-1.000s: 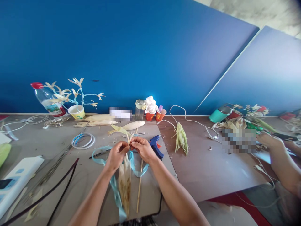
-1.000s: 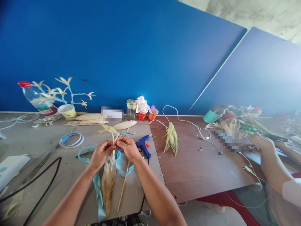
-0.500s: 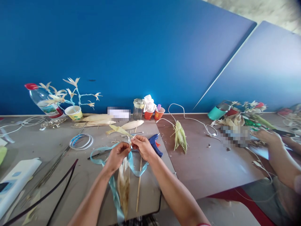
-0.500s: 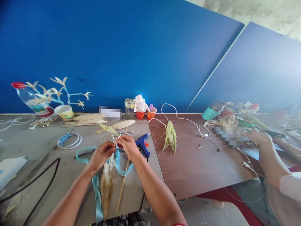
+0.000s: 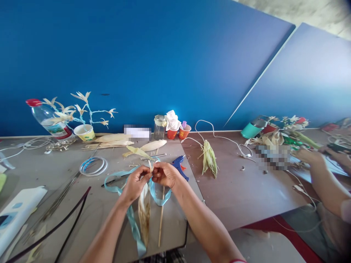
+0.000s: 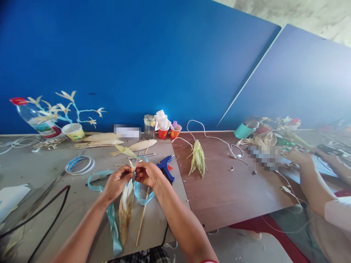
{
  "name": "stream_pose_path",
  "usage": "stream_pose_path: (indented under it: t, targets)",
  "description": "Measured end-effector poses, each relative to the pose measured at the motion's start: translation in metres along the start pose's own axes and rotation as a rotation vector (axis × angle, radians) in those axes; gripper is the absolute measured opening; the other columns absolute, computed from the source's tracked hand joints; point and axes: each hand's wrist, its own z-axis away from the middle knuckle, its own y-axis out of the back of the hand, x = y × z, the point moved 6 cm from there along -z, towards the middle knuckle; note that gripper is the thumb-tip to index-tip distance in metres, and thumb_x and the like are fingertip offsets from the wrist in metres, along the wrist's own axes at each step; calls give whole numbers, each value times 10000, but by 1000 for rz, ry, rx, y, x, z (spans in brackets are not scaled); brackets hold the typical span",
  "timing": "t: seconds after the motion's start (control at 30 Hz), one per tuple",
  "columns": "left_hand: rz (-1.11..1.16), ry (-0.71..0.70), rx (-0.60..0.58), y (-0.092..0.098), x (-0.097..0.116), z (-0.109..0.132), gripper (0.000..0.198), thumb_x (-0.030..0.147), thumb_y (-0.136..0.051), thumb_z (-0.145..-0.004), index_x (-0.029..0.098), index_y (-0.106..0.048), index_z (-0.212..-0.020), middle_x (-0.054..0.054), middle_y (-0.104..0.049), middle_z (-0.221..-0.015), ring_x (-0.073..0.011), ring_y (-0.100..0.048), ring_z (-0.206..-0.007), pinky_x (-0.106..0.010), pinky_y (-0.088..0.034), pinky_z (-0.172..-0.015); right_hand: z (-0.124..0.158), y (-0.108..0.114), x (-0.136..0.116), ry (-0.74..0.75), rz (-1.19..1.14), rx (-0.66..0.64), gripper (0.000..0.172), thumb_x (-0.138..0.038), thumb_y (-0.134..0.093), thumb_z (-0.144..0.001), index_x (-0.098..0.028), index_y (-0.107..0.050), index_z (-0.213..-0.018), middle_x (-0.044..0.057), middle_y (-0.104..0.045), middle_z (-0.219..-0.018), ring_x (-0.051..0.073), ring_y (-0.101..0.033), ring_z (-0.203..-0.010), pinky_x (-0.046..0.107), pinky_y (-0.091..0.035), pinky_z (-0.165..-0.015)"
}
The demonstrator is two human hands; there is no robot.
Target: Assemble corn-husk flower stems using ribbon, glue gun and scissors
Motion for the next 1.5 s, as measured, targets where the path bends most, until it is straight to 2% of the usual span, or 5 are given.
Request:
stream_pose_path:
  t: [0.67, 0.97, 1.07, 1.23, 1.5]
  targets:
    - [-50, -83, 27, 0, 19, 5, 159, 333, -597, -760, 181, -597, -712, -20, -583, -736, -164, -547, -752, -272, -443, -732, 1, -8, 12, -233, -201, -153, 376, -324, -500, -879, -125, -464, -563, -55, -398, -435, 6, -228, -334, 140, -216, -379]
    - [135, 93, 36, 1, 10, 4, 233, 391, -655, -692, 168, -586, -695, 15, -520, -643, -108, -433, -579, -229, -358, -554, 3, 13, -23, 246, -47, 128, 532, -585, -391, -862, -133, -615, -694, 18, -556, -567, 87, -419, -426, 215, -321, -447]
    - [255, 154, -10, 0, 8, 6, 240, 379, -682, -678, 165, -573, -676, 31, -466, -596, -92, -375, -550, -222, -307, -525, 8, 9, -34, 323, -84, 13, 422, -536, -504, -823, -139, -639, -780, 8, -563, -639, 91, -452, -487, 220, -350, -486]
    - [423, 205, -155, -7, 6, 10, 243, 370, -707, -674, 163, -580, -663, 19, -499, -587, -83, -357, -535, -235, -298, -542, 9, 0, -21, 133, 4, -203, 201, -331, -635, -755, -131, -619, -744, -12, -540, -595, 75, -410, -482, 214, -350, -495]
    - [495, 271, -213, -11, -3, 11, 221, 310, -754, -642, 155, -597, -650, 32, -499, -576, -73, -362, -534, -225, -280, -549, 11, -14, -8, 69, 114, -389, 207, -269, -730, -641, -144, -570, -678, -26, -543, -559, 63, -391, -461, 227, -396, -520]
